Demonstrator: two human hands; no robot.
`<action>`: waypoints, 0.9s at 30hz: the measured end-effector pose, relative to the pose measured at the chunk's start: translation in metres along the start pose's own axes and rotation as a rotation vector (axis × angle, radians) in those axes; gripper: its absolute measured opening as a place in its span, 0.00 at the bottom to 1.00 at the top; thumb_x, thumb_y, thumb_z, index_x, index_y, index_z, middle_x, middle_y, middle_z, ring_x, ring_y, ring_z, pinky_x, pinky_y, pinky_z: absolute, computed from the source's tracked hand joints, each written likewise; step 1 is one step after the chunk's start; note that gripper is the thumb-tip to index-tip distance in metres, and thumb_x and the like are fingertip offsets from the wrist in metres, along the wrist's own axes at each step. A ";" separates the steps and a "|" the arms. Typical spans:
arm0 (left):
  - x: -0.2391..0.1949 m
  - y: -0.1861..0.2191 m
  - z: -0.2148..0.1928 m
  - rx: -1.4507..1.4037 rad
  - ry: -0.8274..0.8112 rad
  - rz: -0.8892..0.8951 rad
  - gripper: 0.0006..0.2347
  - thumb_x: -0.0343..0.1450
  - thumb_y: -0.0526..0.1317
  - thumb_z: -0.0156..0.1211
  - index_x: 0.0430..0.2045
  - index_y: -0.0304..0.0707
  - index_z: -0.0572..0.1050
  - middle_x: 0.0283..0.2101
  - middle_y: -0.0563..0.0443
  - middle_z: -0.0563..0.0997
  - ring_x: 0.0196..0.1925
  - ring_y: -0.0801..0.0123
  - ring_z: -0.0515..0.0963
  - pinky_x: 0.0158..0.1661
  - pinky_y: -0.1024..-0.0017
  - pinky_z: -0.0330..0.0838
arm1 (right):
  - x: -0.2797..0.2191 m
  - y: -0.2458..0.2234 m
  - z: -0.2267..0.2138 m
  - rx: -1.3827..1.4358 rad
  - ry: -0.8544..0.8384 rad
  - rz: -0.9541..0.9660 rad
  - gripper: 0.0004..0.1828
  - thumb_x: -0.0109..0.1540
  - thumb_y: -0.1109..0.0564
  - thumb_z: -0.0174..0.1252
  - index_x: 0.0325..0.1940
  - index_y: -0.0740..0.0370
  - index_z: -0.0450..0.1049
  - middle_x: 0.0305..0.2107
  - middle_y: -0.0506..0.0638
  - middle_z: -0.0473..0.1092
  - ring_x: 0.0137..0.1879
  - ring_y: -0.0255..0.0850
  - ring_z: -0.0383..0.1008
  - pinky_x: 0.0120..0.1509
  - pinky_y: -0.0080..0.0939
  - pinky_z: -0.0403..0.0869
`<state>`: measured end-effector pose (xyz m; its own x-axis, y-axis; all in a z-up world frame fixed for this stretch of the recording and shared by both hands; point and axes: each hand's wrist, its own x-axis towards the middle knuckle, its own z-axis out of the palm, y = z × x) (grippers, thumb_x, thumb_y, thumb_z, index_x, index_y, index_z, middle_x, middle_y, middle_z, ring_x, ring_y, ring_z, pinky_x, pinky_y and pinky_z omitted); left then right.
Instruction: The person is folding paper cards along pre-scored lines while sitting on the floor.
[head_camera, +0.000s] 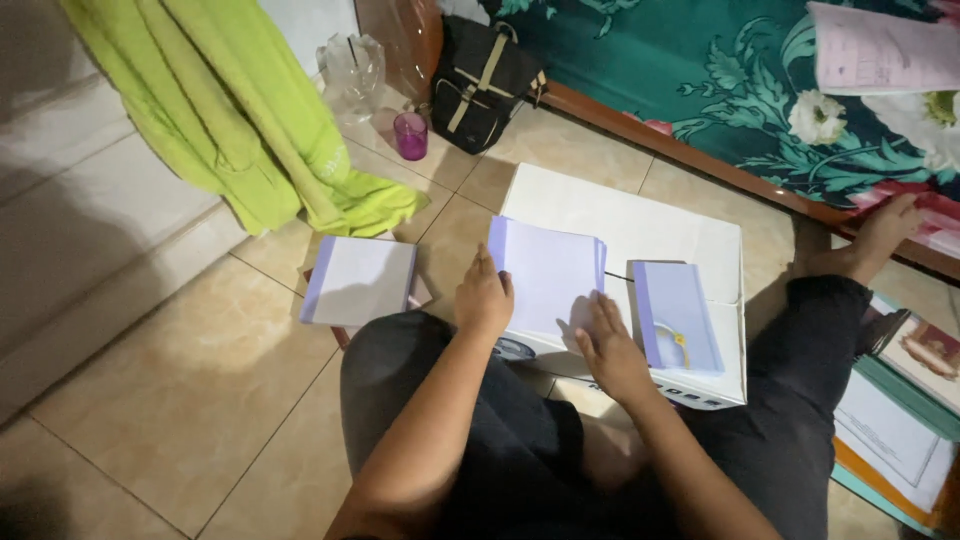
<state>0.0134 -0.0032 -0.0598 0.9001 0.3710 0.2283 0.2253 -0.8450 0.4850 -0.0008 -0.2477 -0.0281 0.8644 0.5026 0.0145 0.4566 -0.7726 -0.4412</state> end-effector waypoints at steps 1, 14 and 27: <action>0.001 0.001 0.000 0.005 0.004 0.008 0.27 0.74 0.42 0.52 0.67 0.23 0.60 0.60 0.28 0.74 0.57 0.50 0.80 0.43 0.57 0.79 | 0.002 0.000 0.004 0.005 0.008 0.000 0.36 0.71 0.41 0.43 0.77 0.64 0.54 0.74 0.64 0.50 0.78 0.60 0.49 0.80 0.55 0.55; 0.001 0.008 -0.038 -0.235 -0.202 -0.136 0.27 0.74 0.47 0.49 0.68 0.32 0.61 0.64 0.33 0.70 0.60 0.46 0.78 0.51 0.51 0.78 | 0.015 0.014 0.012 0.490 0.174 0.277 0.34 0.64 0.52 0.58 0.73 0.65 0.61 0.64 0.76 0.61 0.67 0.69 0.65 0.69 0.64 0.68; -0.001 0.014 -0.040 -0.106 -0.202 -0.059 0.28 0.73 0.46 0.51 0.68 0.30 0.60 0.63 0.29 0.70 0.60 0.42 0.77 0.50 0.50 0.79 | 0.011 -0.003 -0.004 0.431 0.127 0.271 0.28 0.63 0.56 0.59 0.67 0.68 0.69 0.63 0.72 0.64 0.65 0.70 0.67 0.67 0.65 0.71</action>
<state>0.0006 0.0003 -0.0193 0.9451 0.3255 0.0284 0.2494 -0.7749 0.5808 0.0084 -0.2412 -0.0231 0.9704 0.2355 -0.0545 0.1084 -0.6253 -0.7728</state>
